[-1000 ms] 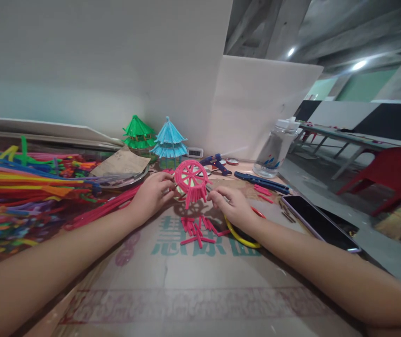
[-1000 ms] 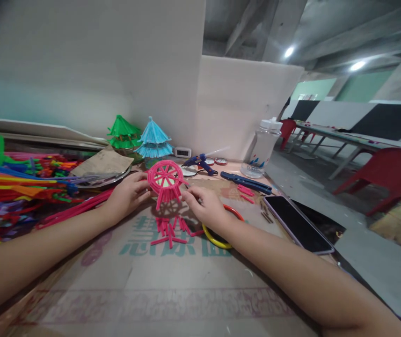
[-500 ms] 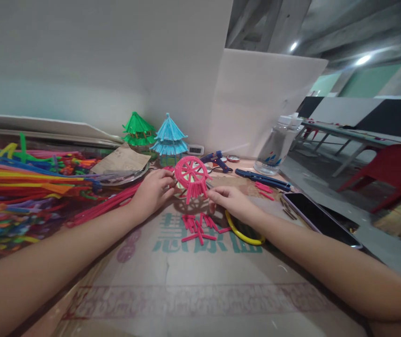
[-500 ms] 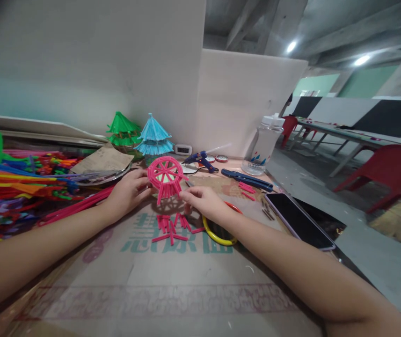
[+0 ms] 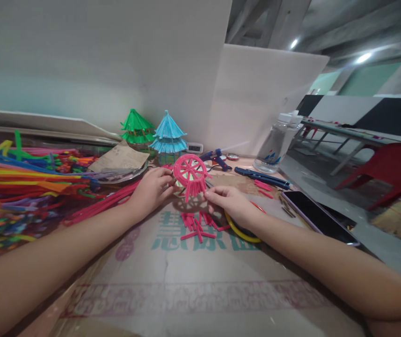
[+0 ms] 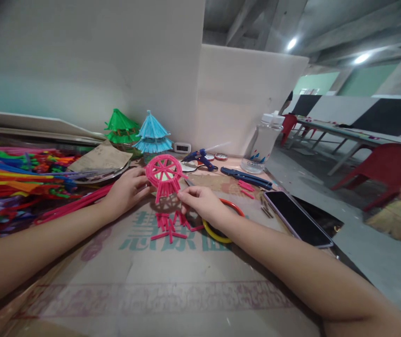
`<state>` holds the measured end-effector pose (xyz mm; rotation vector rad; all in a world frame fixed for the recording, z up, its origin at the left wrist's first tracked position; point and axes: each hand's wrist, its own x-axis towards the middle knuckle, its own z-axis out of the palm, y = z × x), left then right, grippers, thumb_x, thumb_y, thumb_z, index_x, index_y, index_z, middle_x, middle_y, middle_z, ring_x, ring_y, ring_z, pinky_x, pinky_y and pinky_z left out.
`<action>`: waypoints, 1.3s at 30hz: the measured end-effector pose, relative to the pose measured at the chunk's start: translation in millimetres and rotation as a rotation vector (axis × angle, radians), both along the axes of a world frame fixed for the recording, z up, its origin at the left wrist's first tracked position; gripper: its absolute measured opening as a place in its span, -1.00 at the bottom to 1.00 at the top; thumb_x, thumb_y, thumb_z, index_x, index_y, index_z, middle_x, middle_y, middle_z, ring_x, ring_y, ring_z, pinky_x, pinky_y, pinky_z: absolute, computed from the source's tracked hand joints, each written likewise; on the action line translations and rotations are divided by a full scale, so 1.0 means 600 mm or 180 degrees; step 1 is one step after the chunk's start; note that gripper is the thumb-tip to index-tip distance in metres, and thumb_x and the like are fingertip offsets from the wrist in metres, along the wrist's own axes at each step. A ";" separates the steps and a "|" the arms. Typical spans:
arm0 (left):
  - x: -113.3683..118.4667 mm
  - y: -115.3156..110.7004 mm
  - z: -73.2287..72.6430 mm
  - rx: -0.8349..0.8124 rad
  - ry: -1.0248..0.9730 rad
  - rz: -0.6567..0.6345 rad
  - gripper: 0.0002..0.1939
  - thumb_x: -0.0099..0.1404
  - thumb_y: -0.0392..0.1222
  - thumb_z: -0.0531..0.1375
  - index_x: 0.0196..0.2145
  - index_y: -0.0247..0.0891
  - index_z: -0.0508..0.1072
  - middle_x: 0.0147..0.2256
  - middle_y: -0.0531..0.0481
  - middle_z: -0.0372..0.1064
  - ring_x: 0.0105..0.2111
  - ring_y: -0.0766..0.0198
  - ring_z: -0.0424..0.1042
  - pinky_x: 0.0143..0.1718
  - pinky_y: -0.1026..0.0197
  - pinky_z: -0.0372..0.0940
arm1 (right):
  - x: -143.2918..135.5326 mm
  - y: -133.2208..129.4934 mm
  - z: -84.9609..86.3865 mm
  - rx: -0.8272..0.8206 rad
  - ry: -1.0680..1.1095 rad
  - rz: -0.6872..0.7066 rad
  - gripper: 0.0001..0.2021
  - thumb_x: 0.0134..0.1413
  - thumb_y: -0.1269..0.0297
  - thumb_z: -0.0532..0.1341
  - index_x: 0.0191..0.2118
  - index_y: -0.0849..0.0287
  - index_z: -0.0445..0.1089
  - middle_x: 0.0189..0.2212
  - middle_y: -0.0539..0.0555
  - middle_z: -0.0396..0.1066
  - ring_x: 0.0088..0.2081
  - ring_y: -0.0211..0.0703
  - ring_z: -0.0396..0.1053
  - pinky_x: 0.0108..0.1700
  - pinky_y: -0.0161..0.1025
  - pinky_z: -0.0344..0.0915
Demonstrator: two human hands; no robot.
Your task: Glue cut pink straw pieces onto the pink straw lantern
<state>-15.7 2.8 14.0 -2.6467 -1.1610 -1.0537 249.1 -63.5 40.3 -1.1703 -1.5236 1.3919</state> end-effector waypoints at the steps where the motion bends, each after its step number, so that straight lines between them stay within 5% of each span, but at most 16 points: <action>1: 0.000 0.000 0.000 0.0000 -0.0001 -0.0006 -0.78 0.43 -0.06 0.21 -0.25 -0.19 0.61 -0.08 -0.12 0.50 -0.03 0.04 0.45 0.12 -0.07 0.33 | 0.000 0.000 0.001 0.0024 0.0017 0.0002 -0.47 -0.13 -0.25 0.46 -0.39 0.16 0.42 -0.62 -0.05 0.42 -0.62 -0.34 0.22 -0.58 -0.35 0.02; 27: 0.001 -0.001 -0.002 0.0092 0.0078 -0.0182 -0.76 0.46 -0.06 0.20 -0.20 -0.24 0.62 -0.09 -0.15 0.53 -0.03 0.02 0.48 0.11 -0.09 0.33 | -0.003 -0.004 0.005 0.0044 -0.0007 0.0130 -0.43 -0.13 -0.30 0.45 -0.40 0.18 0.44 -0.61 -0.05 0.41 -0.58 -0.34 0.24 -0.54 -0.34 0.05; 34: 0.001 -0.001 -0.003 0.0107 0.0028 -0.0054 -0.77 0.45 -0.07 0.22 -0.18 -0.21 0.64 -0.03 -0.16 0.52 -0.01 0.01 0.48 0.13 -0.11 0.34 | 0.002 0.001 -0.003 0.0404 -0.0061 -0.0125 -0.36 0.08 -0.44 0.23 -0.49 0.15 0.38 -0.62 -0.03 0.34 -0.58 -0.30 0.24 -0.51 -0.30 0.12; 37: -0.002 0.001 -0.005 0.0065 -0.0086 -0.0061 -0.76 0.46 -0.07 0.20 -0.15 -0.21 0.64 0.00 -0.16 0.51 0.00 0.02 0.48 0.10 -0.06 0.38 | 0.014 0.022 -0.007 0.0793 0.0079 -0.0603 -0.45 0.16 -0.31 0.25 -0.50 0.13 0.33 -0.61 -0.06 0.31 -0.55 -0.29 0.27 -0.45 -0.30 0.20; 39: -0.004 0.000 -0.005 0.0077 -0.0291 -0.0169 -0.76 0.47 -0.08 0.19 -0.15 -0.22 0.63 0.01 -0.16 0.50 0.00 0.06 0.50 0.07 0.01 0.42 | 0.022 0.038 -0.010 0.0938 0.0122 -0.0700 -0.63 0.08 -0.09 0.38 -0.33 0.14 0.42 -0.53 -0.07 0.40 -0.49 -0.27 0.33 -0.39 -0.30 0.27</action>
